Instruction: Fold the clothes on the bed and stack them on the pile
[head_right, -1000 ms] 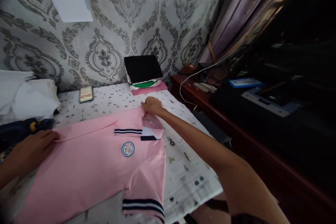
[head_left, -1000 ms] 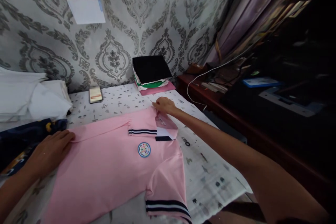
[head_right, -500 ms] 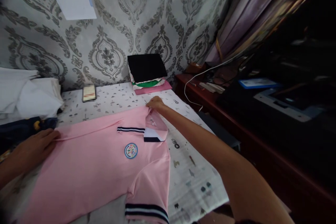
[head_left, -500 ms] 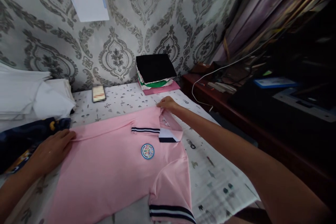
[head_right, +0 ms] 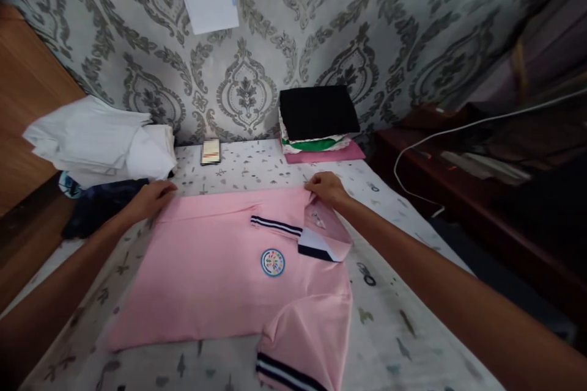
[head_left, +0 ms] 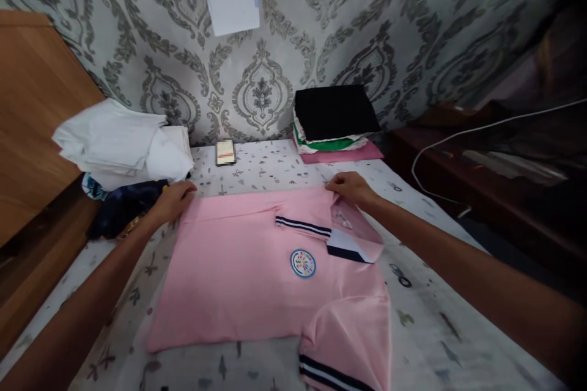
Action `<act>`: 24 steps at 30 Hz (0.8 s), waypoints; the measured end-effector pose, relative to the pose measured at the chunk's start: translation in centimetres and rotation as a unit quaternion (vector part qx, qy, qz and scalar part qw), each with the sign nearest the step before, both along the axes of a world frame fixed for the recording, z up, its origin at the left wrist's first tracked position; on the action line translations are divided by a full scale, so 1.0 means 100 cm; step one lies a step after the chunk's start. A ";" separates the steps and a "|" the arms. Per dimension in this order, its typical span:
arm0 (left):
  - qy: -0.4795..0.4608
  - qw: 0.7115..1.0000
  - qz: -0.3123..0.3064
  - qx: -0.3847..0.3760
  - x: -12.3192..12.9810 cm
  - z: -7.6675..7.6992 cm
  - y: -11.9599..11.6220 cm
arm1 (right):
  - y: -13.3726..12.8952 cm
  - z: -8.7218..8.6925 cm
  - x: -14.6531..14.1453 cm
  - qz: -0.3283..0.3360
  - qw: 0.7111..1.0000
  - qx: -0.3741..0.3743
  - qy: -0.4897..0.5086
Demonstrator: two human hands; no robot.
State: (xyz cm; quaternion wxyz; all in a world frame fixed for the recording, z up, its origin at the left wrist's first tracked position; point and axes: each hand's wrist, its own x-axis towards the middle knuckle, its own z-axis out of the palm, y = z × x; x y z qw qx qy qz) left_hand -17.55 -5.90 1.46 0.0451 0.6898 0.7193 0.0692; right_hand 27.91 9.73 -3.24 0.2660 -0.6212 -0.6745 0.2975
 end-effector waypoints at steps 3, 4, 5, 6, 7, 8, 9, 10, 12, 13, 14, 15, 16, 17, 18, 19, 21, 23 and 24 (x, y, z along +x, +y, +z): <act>0.037 0.999 -0.005 -0.003 0.001 -0.011 0.000 | -0.002 0.003 -0.001 0.005 0.999 0.010 -0.053; 0.051 0.999 -0.001 -0.006 0.001 -0.012 -0.001 | -0.003 0.005 -0.001 0.006 0.998 0.008 -0.065; 0.066 0.998 0.003 -0.011 0.001 -0.011 -0.002 | -0.004 0.007 -0.002 0.005 0.997 0.005 -0.073; 0.081 0.997 0.005 -0.013 0.002 -0.011 -0.004 | -0.006 0.009 -0.003 0.004 0.997 0.000 -0.077; 0.098 0.995 0.006 -0.009 0.003 -0.009 -0.005 | -0.008 0.012 -0.004 0.001 0.996 -0.001 -0.084; 0.113 0.994 0.004 0.001 0.006 -0.008 -0.007 | -0.012 0.014 -0.006 -0.002 0.996 0.008 -0.094; 0.121 0.993 -0.001 0.015 0.010 -0.007 -0.010 | -0.018 0.017 -0.008 -0.001 0.994 0.030 -0.105; 0.117 0.992 -0.013 0.034 0.014 -0.008 -0.013 | -0.025 0.019 -0.010 0.009 0.991 0.067 -0.119; 0.082 0.993 -0.056 0.064 0.023 -0.013 -0.020 | -0.044 0.025 -0.016 0.065 0.975 0.161 -0.140; 0.058 0.992 -0.082 0.070 0.027 -0.018 -0.024 | -0.056 0.027 -0.020 0.114 0.962 0.203 -0.141; 0.039 0.991 -0.105 0.069 0.031 -0.024 -0.027 | -0.068 0.029 -0.024 0.174 0.947 0.232 -0.137; 0.029 0.990 -0.121 0.062 0.033 -0.030 -0.030 | -0.080 0.031 -0.028 0.240 0.930 0.246 -0.132; 0.029 0.990 -0.131 0.051 0.034 -0.037 -0.033 | -0.091 0.031 -0.032 0.305 0.910 0.250 -0.131; 0.034 0.990 -0.131 0.041 0.033 -0.043 -0.035 | -0.100 0.032 -0.034 0.361 0.889 0.246 -0.136; 0.043 0.990 -0.127 0.032 0.032 -0.049 -0.036 | -0.108 0.032 -0.037 0.400 0.873 0.240 -0.145; 0.051 0.991 -0.121 0.026 0.030 -0.052 -0.036 | -0.114 0.031 -0.038 0.423 0.862 0.231 -0.158; 0.063 0.991 -0.113 0.015 0.025 -0.055 -0.036 | -0.120 0.031 -0.040 0.430 0.857 0.217 -0.184; 0.067 0.993 -0.102 0.001 0.023 -0.052 -0.038 | -0.124 0.033 -0.038 0.414 0.864 0.213 -0.193; 0.068 0.993 -0.093 -0.003 0.024 -0.049 -0.042 | -0.127 0.034 -0.036 0.405 0.868 0.215 -0.191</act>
